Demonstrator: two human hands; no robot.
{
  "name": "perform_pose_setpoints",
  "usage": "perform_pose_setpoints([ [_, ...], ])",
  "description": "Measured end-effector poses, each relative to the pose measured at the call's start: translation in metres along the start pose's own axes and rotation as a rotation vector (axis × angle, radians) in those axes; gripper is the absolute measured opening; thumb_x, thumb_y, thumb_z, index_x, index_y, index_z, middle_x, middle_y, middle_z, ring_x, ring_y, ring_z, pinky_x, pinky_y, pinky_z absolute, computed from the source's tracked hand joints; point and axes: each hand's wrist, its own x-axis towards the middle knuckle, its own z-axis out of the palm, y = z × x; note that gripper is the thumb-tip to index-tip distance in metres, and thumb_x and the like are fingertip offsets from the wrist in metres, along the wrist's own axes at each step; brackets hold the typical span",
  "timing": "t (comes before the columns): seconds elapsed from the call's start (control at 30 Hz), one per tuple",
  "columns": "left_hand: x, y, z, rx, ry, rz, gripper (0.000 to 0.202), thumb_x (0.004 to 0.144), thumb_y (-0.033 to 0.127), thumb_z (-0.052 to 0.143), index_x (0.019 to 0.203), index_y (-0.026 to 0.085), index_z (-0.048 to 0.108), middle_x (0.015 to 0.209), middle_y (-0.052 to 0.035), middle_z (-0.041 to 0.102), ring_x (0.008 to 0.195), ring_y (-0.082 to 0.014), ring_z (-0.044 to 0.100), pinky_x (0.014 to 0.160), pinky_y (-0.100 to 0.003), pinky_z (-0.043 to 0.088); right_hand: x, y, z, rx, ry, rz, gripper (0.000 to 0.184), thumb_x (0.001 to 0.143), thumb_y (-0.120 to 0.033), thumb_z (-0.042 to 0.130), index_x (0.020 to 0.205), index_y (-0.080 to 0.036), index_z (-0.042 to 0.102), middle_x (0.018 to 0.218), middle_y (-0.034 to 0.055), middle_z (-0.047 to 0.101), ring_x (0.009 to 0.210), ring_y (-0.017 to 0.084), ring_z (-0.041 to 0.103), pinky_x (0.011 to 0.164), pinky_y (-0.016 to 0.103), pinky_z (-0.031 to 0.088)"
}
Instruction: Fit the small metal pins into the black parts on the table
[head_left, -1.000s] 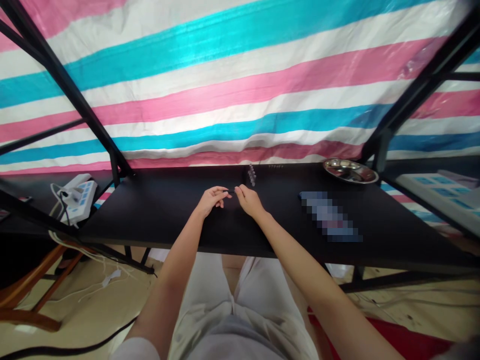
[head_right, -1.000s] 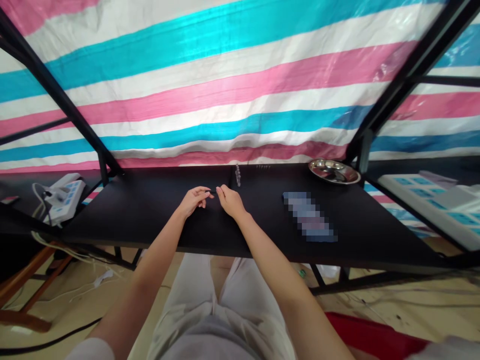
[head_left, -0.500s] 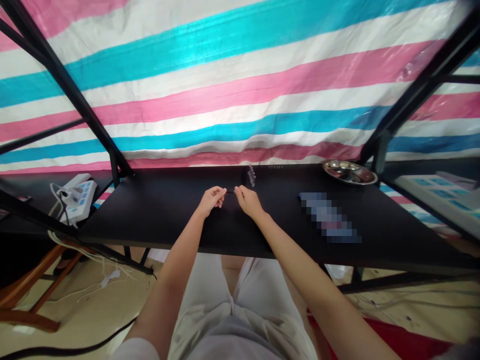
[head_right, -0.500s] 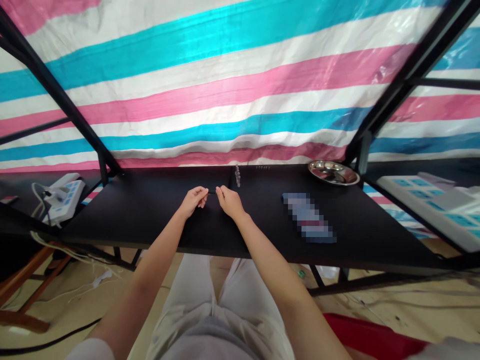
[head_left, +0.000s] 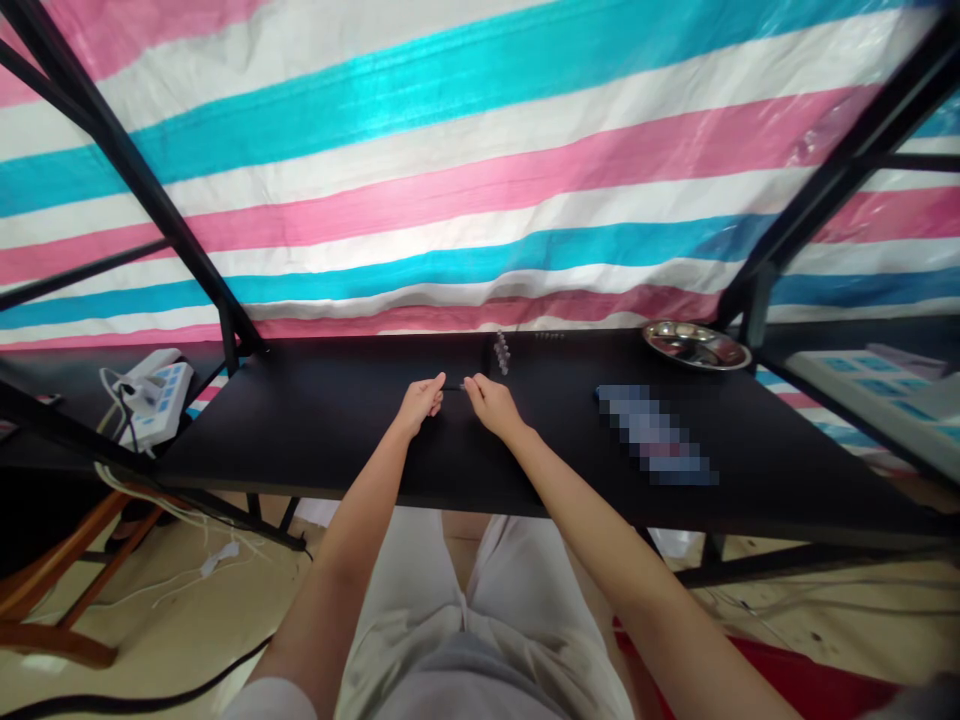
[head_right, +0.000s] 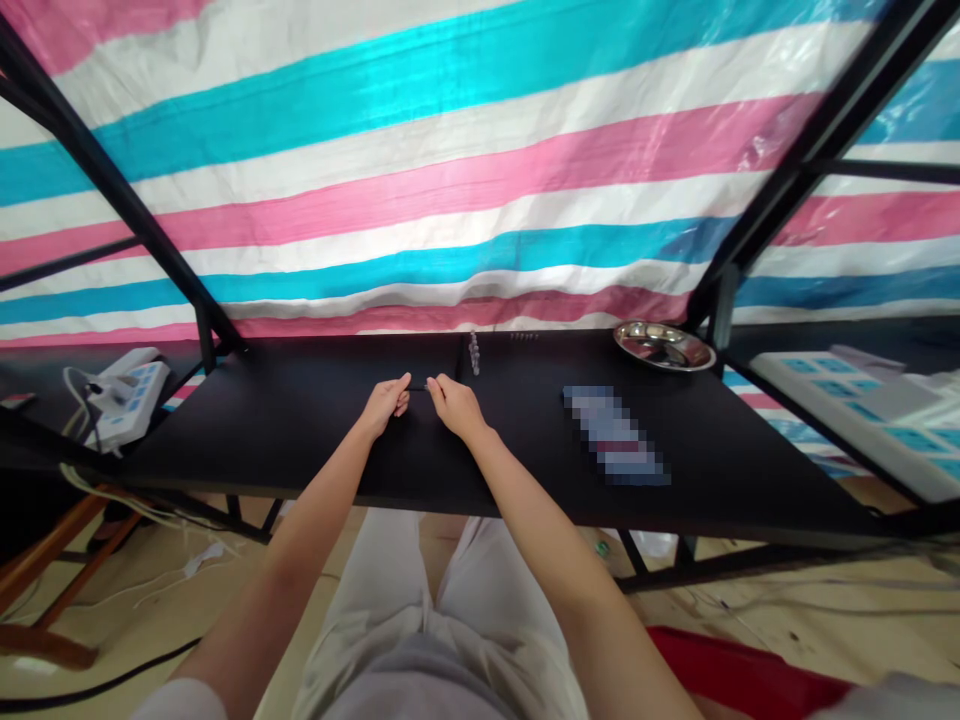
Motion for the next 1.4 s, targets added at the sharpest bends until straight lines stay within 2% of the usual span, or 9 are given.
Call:
perform_pose_setpoints([
  [0.17, 0.0, 0.002, 0.0, 0.012, 0.059, -0.007, 0.055, 0.073, 0.06, 0.054, 0.045, 0.017, 0.033, 0.039, 0.0054, 0.032, 0.034, -0.0036, 0.03, 0.039, -0.021, 0.021, -0.001, 0.0, -0.002, 0.032, -0.018, 0.021, 0.035, 0.09, -0.044, 0.028, 0.07, -0.022, 0.046, 0.061, 0.0014, 0.053, 0.054, 0.015, 0.049, 0.055, 0.025, 0.034],
  [0.33, 0.001, 0.002, -0.003, 0.039, 0.178, -0.023, 0.053, 0.07, 0.062, 0.055, 0.047, 0.016, 0.044, 0.039, 0.0034, 0.039, 0.033, -0.0041, 0.033, 0.038, -0.02, 0.02, -0.001, 0.002, -0.005, 0.12, -0.034, 0.046, 0.028, 0.088, -0.043, 0.033, 0.087, -0.022, 0.051, 0.07, 0.0013, 0.058, 0.058, 0.015, 0.054, 0.058, 0.026, 0.039],
  [0.5, 0.002, 0.001, -0.004, 0.047, 0.205, -0.029, 0.052, 0.068, 0.062, 0.056, 0.048, 0.015, 0.048, 0.041, 0.0029, 0.043, 0.033, -0.004, 0.035, 0.037, -0.019, 0.022, -0.002, 0.004, -0.004, 0.152, -0.058, 0.006, 0.029, 0.086, -0.04, 0.042, 0.105, -0.022, 0.053, 0.093, 0.0042, 0.063, 0.058, 0.012, 0.054, 0.062, 0.027, 0.044],
  [0.7, 0.003, -0.001, -0.005, 0.048, 0.179, 0.015, 0.049, 0.069, 0.06, 0.057, 0.053, 0.015, 0.049, 0.043, 0.0037, 0.044, 0.033, -0.0032, 0.035, 0.036, -0.018, 0.023, -0.001, 0.008, 0.0, 0.121, -0.061, -0.09, 0.026, 0.087, -0.037, 0.042, 0.096, -0.021, 0.06, 0.094, 0.0064, 0.064, 0.078, 0.017, 0.059, 0.072, 0.029, 0.046],
  [0.83, 0.003, -0.002, -0.003, 0.052, 0.129, 0.068, 0.04, 0.065, 0.053, 0.065, 0.069, 0.015, 0.055, 0.051, 0.0043, 0.051, 0.034, -0.0026, 0.037, 0.036, -0.018, 0.025, 0.0, 0.012, 0.001, 0.102, -0.045, -0.071, 0.027, 0.087, -0.037, 0.043, 0.096, -0.02, 0.06, 0.092, 0.0069, 0.065, 0.074, 0.016, 0.059, 0.07, 0.029, 0.046],
  [0.97, 0.002, -0.003, -0.003, 0.063, 0.114, 0.09, 0.042, 0.064, 0.049, 0.068, 0.086, 0.014, 0.061, 0.057, 0.0034, 0.054, 0.036, -0.0024, 0.038, 0.037, -0.019, 0.027, -0.001, 0.013, 0.002, 0.095, -0.059, -0.062, 0.027, 0.086, -0.038, 0.044, 0.096, -0.02, 0.06, 0.091, 0.0068, 0.064, 0.069, 0.016, 0.057, 0.068, 0.029, 0.046],
  [1.1, 0.002, -0.004, -0.004, 0.068, 0.105, 0.099, 0.042, 0.066, 0.045, 0.067, 0.093, 0.013, 0.064, 0.06, 0.0026, 0.054, 0.037, -0.0024, 0.039, 0.038, -0.019, 0.028, -0.001, 0.013, 0.003, 0.088, -0.085, -0.057, 0.025, 0.085, -0.037, 0.046, 0.095, -0.02, 0.06, 0.089, 0.006, 0.064, 0.066, 0.015, 0.055, 0.066, 0.029, 0.045],
  [1.2, 0.003, -0.004, -0.004, 0.057, 0.158, 0.105, 0.039, 0.065, 0.045, 0.068, 0.086, 0.012, 0.064, 0.06, 0.002, 0.054, 0.037, -0.0025, 0.039, 0.037, -0.019, 0.027, -0.001, 0.013, 0.002, 0.068, -0.109, -0.045, 0.021, 0.083, -0.035, 0.048, 0.092, -0.02, 0.06, 0.086, 0.0048, 0.063, 0.062, 0.014, 0.053, 0.062, 0.028, 0.043],
  [1.4, 0.006, -0.001, -0.007, -0.019, 0.381, 0.123, 0.031, 0.065, 0.041, 0.068, 0.077, 0.014, 0.059, 0.062, 0.0013, 0.055, 0.038, -0.0032, 0.04, 0.039, -0.019, 0.029, 0.0, 0.009, -0.005, 0.017, -0.096, -0.048, 0.017, 0.082, -0.034, 0.05, 0.085, -0.021, 0.06, 0.085, 0.0037, 0.058, 0.065, 0.013, 0.052, 0.057, 0.024, 0.04],
])
